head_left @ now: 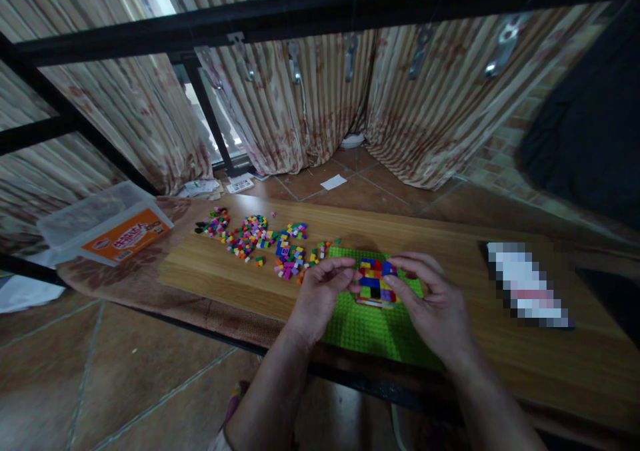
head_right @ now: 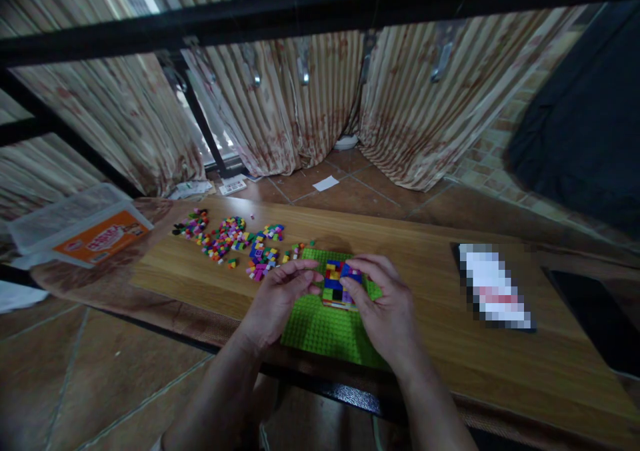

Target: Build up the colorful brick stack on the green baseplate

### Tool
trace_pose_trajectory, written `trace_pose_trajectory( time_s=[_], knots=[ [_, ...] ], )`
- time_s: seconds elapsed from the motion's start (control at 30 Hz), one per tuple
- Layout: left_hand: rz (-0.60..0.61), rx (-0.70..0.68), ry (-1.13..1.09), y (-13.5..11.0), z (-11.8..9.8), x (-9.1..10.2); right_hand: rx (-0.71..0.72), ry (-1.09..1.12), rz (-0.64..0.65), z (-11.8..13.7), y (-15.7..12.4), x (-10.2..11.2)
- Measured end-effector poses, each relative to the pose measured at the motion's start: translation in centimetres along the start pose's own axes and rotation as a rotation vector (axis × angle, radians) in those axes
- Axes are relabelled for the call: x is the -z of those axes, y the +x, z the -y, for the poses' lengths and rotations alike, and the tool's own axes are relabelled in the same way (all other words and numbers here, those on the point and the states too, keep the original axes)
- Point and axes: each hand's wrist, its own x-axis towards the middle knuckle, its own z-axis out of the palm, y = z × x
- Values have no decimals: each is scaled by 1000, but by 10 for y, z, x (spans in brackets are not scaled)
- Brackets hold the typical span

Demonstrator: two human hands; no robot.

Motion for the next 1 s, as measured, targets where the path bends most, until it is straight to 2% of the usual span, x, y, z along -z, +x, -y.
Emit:
trace_pose_trajectory(
  time_s=[0.1, 0.17, 0.3, 0.63, 0.9, 1.0],
  knots=[
    [-130, -42, 171, 6, 7, 4, -8, -83, 10, -7, 2, 0],
    [-156, -92, 316, 9, 13, 6, -11, -101, 41, -9, 3, -2],
    [-78, -192, 482, 11, 22, 7, -13, -100, 72, -9, 4, -7],
    [-2, -242, 560, 6, 29, 7, 6, -144, 97, -13, 3, -11],
    [-30, -301, 710, -1, 22, 3, -29, -130, 106, -14, 3, -14],
    [-26, -377, 793, -5, 15, -1, -68, -96, 105, -16, 3, -14]
  ],
)
